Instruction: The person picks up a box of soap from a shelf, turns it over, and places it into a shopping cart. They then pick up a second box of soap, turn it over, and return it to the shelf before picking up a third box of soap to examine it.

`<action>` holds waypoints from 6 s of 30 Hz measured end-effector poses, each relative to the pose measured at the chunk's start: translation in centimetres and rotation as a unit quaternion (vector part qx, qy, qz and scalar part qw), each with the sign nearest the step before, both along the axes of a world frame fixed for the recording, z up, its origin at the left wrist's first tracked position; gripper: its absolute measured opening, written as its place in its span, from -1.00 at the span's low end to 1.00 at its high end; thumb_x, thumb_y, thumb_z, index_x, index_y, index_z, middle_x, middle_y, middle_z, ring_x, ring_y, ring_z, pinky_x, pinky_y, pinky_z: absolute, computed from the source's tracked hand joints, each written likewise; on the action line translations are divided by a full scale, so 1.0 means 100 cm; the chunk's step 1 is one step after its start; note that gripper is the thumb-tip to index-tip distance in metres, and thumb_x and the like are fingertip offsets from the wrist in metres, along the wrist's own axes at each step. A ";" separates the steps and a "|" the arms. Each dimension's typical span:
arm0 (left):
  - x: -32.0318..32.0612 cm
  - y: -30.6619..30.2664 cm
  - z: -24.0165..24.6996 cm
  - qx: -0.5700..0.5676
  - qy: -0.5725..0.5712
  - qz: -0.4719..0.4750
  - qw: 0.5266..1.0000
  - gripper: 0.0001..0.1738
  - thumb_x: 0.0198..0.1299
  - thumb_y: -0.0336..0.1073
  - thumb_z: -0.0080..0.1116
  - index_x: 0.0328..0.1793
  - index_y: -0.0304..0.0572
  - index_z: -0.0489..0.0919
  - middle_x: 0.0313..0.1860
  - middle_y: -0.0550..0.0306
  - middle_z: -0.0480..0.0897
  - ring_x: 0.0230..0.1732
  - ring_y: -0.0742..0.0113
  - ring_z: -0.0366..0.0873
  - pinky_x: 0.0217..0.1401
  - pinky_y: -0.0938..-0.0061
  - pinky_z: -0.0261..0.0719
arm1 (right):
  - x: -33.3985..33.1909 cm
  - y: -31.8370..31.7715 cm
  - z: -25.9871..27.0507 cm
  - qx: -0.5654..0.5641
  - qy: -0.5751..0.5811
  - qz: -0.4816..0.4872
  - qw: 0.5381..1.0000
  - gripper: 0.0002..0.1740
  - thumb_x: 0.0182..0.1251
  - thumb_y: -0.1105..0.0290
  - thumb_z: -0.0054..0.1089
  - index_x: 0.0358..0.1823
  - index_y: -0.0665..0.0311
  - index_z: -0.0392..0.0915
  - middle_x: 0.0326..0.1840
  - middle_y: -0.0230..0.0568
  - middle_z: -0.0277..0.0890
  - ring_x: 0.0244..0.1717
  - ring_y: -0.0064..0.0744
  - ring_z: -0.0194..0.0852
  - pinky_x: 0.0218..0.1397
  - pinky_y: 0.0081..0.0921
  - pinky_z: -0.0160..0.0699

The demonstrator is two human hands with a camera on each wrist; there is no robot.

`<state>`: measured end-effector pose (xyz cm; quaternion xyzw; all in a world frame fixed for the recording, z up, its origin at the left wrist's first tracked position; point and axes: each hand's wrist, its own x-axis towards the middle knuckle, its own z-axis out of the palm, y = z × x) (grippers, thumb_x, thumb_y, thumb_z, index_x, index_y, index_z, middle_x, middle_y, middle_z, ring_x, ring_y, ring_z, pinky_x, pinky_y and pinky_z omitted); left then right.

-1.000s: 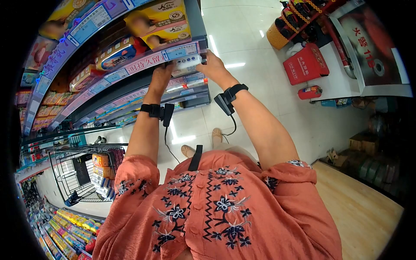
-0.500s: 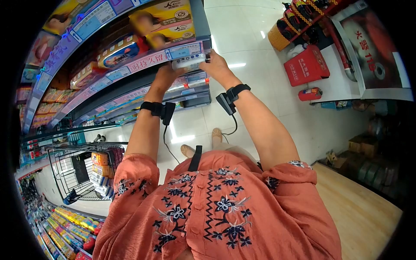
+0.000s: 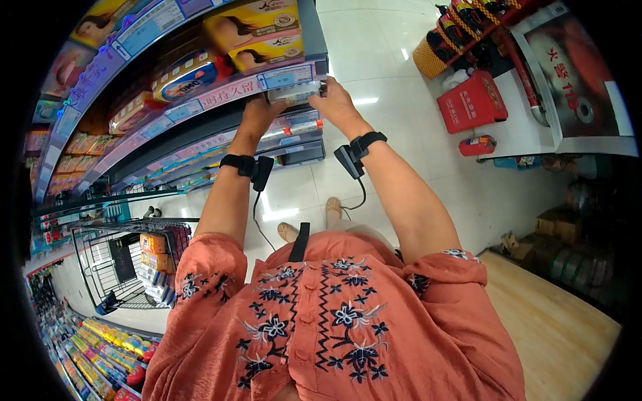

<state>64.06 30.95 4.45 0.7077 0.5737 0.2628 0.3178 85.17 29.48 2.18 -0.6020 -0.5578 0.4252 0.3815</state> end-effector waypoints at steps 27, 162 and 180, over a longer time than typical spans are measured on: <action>-0.496 -0.386 -0.033 -0.031 0.220 0.597 0.771 -0.12 0.13 -0.04 0.45 0.45 -0.42 0.36 0.22 -0.47 0.52 0.23 -0.31 0.52 0.30 0.06 0.50 | -0.196 -0.104 0.051 -0.192 0.066 0.303 0.931 -0.63 0.52 0.27 0.08 0.18 0.38 0.49 -0.04 -0.10 0.65 -0.14 -0.42 0.65 -0.06 -0.49 0.63; -0.003 -0.019 -0.030 -0.058 -0.250 0.088 0.963 -0.29 0.27 -0.20 0.35 0.35 -0.64 0.37 -0.14 -0.07 0.65 -0.26 0.35 0.63 -0.26 0.49 0.65 | -0.008 -0.045 -0.001 0.097 -0.082 -0.076 0.989 -0.73 0.25 0.39 0.17 -0.09 0.40 0.59 -0.11 0.24 0.62 -0.01 0.25 0.59 0.11 0.00 0.57; -0.012 0.001 -0.032 -0.074 -0.192 0.017 0.978 -0.51 0.31 -0.23 0.30 0.25 -0.41 0.53 -0.05 0.11 0.66 -0.13 0.44 0.59 -0.08 0.52 0.60 | -0.008 -0.026 -0.025 0.131 -0.130 -0.084 0.979 -0.70 0.25 0.39 0.18 -0.03 0.38 0.59 -0.10 0.22 0.65 0.01 0.25 0.60 0.14 0.00 0.57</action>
